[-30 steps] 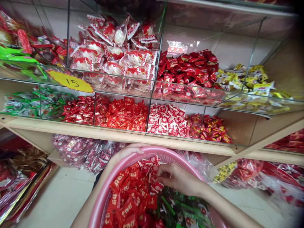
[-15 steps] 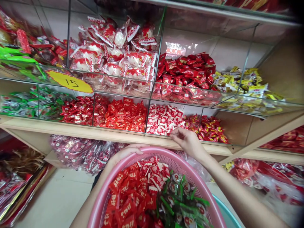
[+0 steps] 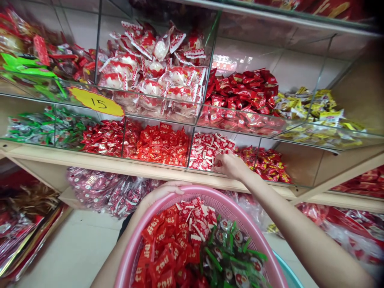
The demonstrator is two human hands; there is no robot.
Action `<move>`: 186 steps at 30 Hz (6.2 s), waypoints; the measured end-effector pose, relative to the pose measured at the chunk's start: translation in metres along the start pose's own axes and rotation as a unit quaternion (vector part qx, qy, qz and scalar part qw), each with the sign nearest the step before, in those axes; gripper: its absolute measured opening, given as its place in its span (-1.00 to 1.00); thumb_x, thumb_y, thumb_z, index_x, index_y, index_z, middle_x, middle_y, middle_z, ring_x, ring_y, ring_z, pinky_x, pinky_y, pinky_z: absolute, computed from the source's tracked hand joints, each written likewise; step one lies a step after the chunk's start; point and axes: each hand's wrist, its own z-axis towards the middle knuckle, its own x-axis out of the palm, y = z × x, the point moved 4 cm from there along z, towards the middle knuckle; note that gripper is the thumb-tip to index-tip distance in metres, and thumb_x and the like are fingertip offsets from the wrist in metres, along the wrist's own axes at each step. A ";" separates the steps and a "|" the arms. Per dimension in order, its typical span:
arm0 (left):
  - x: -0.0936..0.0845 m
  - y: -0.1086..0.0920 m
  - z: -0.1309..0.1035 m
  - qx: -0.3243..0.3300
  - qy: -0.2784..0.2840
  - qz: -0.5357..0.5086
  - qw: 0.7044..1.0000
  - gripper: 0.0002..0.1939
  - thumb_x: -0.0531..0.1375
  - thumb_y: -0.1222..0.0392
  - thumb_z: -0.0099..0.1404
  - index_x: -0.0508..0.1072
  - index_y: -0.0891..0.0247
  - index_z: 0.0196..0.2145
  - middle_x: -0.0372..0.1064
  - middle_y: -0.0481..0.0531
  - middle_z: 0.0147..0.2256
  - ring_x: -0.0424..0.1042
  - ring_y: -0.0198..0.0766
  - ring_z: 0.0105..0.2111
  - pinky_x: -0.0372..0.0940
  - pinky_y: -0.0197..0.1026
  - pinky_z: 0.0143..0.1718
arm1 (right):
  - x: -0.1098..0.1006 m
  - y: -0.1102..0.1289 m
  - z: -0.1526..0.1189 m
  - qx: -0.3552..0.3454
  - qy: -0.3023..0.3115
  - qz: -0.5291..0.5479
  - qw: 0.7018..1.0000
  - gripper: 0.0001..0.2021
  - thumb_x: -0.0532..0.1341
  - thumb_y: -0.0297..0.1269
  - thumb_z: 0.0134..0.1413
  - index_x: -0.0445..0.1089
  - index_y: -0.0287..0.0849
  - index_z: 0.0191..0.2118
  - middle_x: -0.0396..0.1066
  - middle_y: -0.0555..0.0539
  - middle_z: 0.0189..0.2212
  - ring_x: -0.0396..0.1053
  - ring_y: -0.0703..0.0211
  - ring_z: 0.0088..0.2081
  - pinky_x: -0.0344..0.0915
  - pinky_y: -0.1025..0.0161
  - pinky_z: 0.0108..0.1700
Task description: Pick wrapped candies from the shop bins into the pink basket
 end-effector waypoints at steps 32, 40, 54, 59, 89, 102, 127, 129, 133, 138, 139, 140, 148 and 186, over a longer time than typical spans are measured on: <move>0.005 -0.006 -0.005 0.011 -0.017 0.002 1.000 -0.53 0.16 0.31 -0.01 0.45 0.21 -0.08 0.44 -0.05 -0.09 0.36 -0.15 -0.08 0.14 -0.21 -0.01 | 0.065 0.079 -0.102 0.039 0.098 0.583 0.805 -0.75 0.17 -0.11 -0.04 0.30 -0.21 -0.49 0.23 0.08 -0.63 0.08 0.37 -0.58 0.02 0.38 -0.54; 0.006 -0.007 -0.004 0.020 -0.001 0.003 1.000 -0.53 0.15 0.32 -0.01 0.45 0.22 -0.08 0.42 -0.05 -0.06 0.35 -0.15 -0.08 0.12 -0.21 0.02 | 0.089 0.081 -0.106 0.083 0.078 0.520 0.847 -0.84 0.14 -0.24 -0.07 0.30 -0.20 -0.54 0.20 0.09 -0.68 0.09 0.34 -0.62 0.00 0.36 -0.56; 0.004 -0.003 -0.002 0.005 0.012 -0.027 1.000 -0.49 0.17 0.31 -0.01 0.41 0.26 -0.04 0.46 0.00 -0.12 0.39 -0.12 -0.12 0.16 -0.16 -0.01 | 0.020 0.028 -0.085 0.031 -0.116 0.311 0.943 -0.80 0.02 -0.20 0.12 0.32 -0.16 -0.32 0.18 0.09 -0.66 0.12 0.29 -0.61 0.01 0.35 -0.52; 0.000 0.002 0.001 0.003 0.015 -0.017 1.000 -0.48 0.16 0.30 0.00 0.39 0.26 -0.01 0.46 0.01 -0.12 0.40 -0.11 -0.13 0.14 -0.14 0.01 | -0.002 -0.032 -0.063 0.083 -0.125 0.128 0.980 -0.74 0.03 -0.21 0.07 0.40 -0.11 -0.21 0.31 0.03 -0.63 0.23 0.21 -0.57 0.05 0.32 -0.46; 0.006 -0.009 -0.006 0.015 -0.019 0.018 1.000 -0.56 0.17 0.31 0.00 0.47 0.17 -0.10 0.46 -0.10 -0.11 0.38 -0.18 -0.10 0.14 -0.22 0.01 | -0.024 0.037 -0.110 -0.062 -0.183 0.257 0.947 -0.81 0.01 -0.25 0.20 0.33 -0.15 -0.30 0.34 -0.07 -0.35 0.31 0.20 -0.30 0.19 0.31 -0.26; 0.001 -0.004 -0.004 0.022 0.000 0.022 1.000 -0.53 0.14 0.35 0.01 0.44 0.13 -0.07 0.45 -0.11 -0.10 0.30 -0.18 0.01 0.04 -0.19 0.10 | 0.060 0.062 -0.118 -0.006 0.033 0.387 0.921 -0.78 0.03 -0.25 0.14 0.28 -0.17 -0.48 0.26 0.06 -0.57 0.18 0.28 -0.51 0.09 0.36 -0.47; -0.001 0.006 0.003 0.001 0.023 -0.029 0.999 -0.49 0.16 0.32 0.02 0.39 0.24 -0.01 0.45 0.01 -0.11 0.42 -0.16 -0.16 0.17 -0.18 -0.04 | 0.000 -0.030 -0.044 0.197 -0.073 0.030 0.977 -0.73 0.11 -0.04 0.01 0.39 -0.12 -0.44 0.43 -0.11 -0.48 0.38 0.05 -0.40 0.09 0.27 -0.47; -0.002 0.006 0.004 -0.004 0.019 -0.031 0.999 -0.49 0.17 0.32 0.01 0.39 0.24 -0.01 0.47 0.00 -0.13 0.42 -0.17 -0.18 0.18 -0.19 -0.06 | 0.001 -0.030 -0.038 0.207 -0.044 0.001 0.977 -0.73 0.12 -0.04 -0.01 0.40 -0.12 -0.43 0.43 -0.15 -0.45 0.39 0.01 -0.36 0.10 0.25 -0.47; -0.002 0.006 0.005 -0.002 0.021 -0.031 0.999 -0.49 0.18 0.31 0.00 0.40 0.23 -0.02 0.47 0.00 -0.13 0.42 -0.16 -0.18 0.18 -0.19 -0.06 | -0.001 -0.027 -0.033 0.203 -0.017 -0.017 0.979 -0.78 0.12 -0.12 -0.02 0.43 -0.12 -0.40 0.44 -0.17 -0.39 0.40 0.00 -0.31 0.15 0.23 -0.44; -0.003 0.008 0.008 0.003 0.026 -0.031 0.999 -0.48 0.17 0.32 0.01 0.39 0.23 -0.01 0.45 0.00 -0.11 0.41 -0.15 -0.16 0.16 -0.18 -0.04 | 0.000 -0.029 -0.030 0.202 -0.012 -0.018 0.979 -0.82 0.13 -0.22 -0.05 0.44 -0.13 -0.38 0.44 -0.17 -0.39 0.40 0.03 -0.32 0.18 0.24 -0.42; -0.003 0.009 0.008 0.005 0.028 -0.032 0.999 -0.48 0.17 0.32 0.01 0.39 0.22 -0.01 0.45 0.00 -0.10 0.41 -0.15 -0.15 0.16 -0.17 -0.03 | 0.000 -0.030 -0.030 0.202 -0.010 -0.018 0.979 -0.83 0.13 -0.22 -0.05 0.45 -0.13 -0.39 0.44 -0.17 -0.40 0.40 0.04 -0.33 0.18 0.24 -0.42; -0.003 0.009 0.008 0.007 0.031 -0.032 0.999 -0.48 0.17 0.32 0.01 0.39 0.22 -0.01 0.45 0.00 -0.10 0.41 -0.16 -0.15 0.16 -0.18 -0.03 | 0.001 -0.031 -0.029 0.202 -0.008 -0.017 0.979 -0.83 0.14 -0.22 -0.06 0.45 -0.13 -0.39 0.44 -0.17 -0.40 0.40 0.04 -0.33 0.18 0.24 -0.42; -0.001 0.005 0.004 0.010 0.029 -0.029 0.999 -0.50 0.16 0.32 0.02 0.41 0.23 -0.02 0.45 -0.01 -0.11 0.41 -0.15 -0.16 0.16 -0.19 -0.04 | 0.003 -0.034 -0.028 0.204 -0.013 -0.007 0.979 -0.82 0.13 -0.21 -0.09 0.45 -0.12 -0.43 0.45 -0.17 -0.39 0.39 0.04 -0.32 0.15 0.25 -0.43; -0.002 -0.002 -0.002 0.025 -0.001 0.040 0.999 -0.54 0.15 0.34 0.02 0.44 0.14 -0.08 0.34 -0.13 0.03 0.31 -0.17 -0.01 0.08 -0.22 0.08 | 0.042 0.040 -0.122 -0.152 -0.062 0.153 0.974 -0.83 0.05 -0.22 0.18 0.27 -0.15 -0.37 0.33 -0.04 -0.43 0.33 0.21 -0.38 0.18 0.33 -0.37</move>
